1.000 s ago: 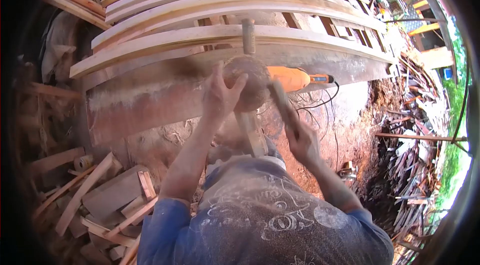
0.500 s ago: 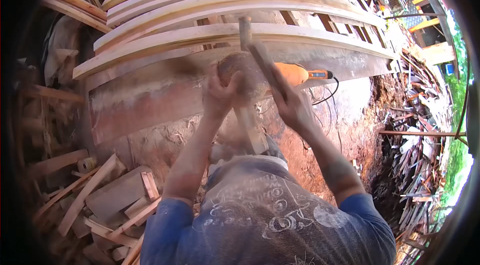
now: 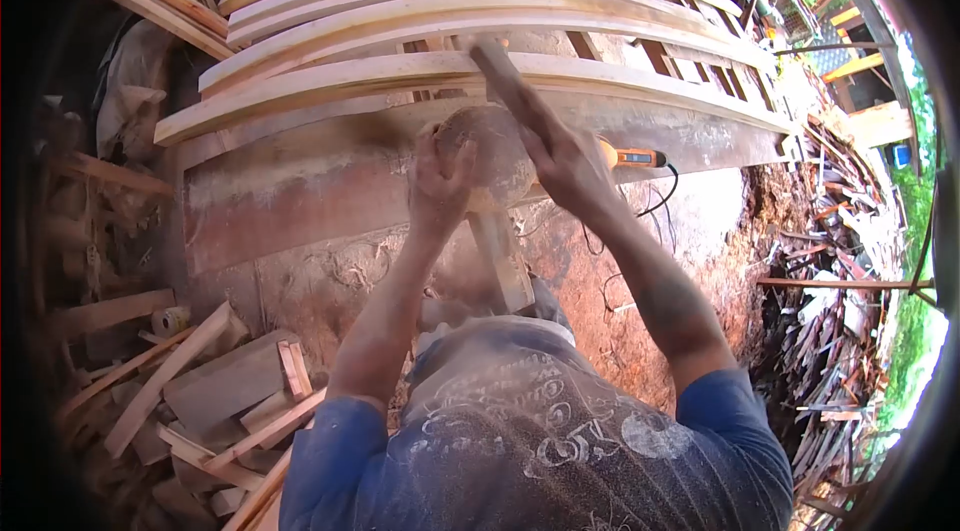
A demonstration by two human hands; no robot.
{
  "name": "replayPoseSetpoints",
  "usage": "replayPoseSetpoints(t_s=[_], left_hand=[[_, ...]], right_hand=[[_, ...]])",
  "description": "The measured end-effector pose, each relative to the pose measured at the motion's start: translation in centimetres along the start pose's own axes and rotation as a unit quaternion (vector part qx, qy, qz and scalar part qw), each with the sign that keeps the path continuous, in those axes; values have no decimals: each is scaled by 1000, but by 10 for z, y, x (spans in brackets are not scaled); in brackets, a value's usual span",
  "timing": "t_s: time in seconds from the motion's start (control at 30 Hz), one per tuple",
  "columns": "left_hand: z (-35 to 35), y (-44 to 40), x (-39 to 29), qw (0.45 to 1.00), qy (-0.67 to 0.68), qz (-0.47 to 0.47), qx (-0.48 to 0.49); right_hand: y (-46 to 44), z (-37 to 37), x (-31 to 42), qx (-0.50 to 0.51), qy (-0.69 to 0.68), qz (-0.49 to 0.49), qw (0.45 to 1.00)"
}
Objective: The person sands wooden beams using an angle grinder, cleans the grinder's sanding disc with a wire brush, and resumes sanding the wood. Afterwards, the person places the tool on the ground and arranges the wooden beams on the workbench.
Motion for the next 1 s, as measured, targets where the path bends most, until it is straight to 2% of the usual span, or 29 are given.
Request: replayPoseSetpoints(t_s=[0.13, 0.2, 0.23, 0.33, 0.4, 0.47, 0.57, 0.7, 0.8, 0.83, 0.97, 1.0], left_hand=[[5, 20, 14, 994, 72, 58, 53], [2, 22, 14, 996, 35, 31, 72], [-1, 25, 16, 996, 15, 19, 87], [-10, 23, 35, 984, 102, 45, 136], [-7, 21, 31, 978, 160, 53, 126], [-5, 22, 27, 975, 179, 55, 121], [-5, 24, 21, 978, 147, 74, 124], [-1, 19, 14, 989, 108, 38, 98], [5, 6, -4, 997, 49, -1, 67], [3, -2, -6, 998, 24, -11, 57], [-10, -17, -14, 993, -108, -31, 46], [-10, -15, -12, 996, -66, -19, 49]], right_hand=[[115, -15, -12, 28, 9, -3, 1000], [139, -24, -7, 63, -6, -20, 998], [126, -30, -7, 63, -5, 4, 998], [42, -42, 5, 43, 16, 67, 997], [-10, -38, 25, -20, 12, 101, 995], [-24, -38, 23, -4, 24, 94, 995], [11, -33, 0, 12, 19, 63, 998], [123, -21, -25, 14, 16, -36, 999], [154, -16, -22, 13, -31, -96, 995], [156, -17, -23, 19, -45, -120, 992], [58, -25, -15, -15, 10, -10, 1000], [25, -18, -5, -25, 21, 5, 999]])
Point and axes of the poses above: each hand's wrist, its own y-axis away from the middle knuckle, its own z-axis out of the back of the hand, x = y × z, the point moved 9 cm from there along -y, towards the middle knuckle, and after that the axes turned 11 degrees about z, right-handed, at the moved point
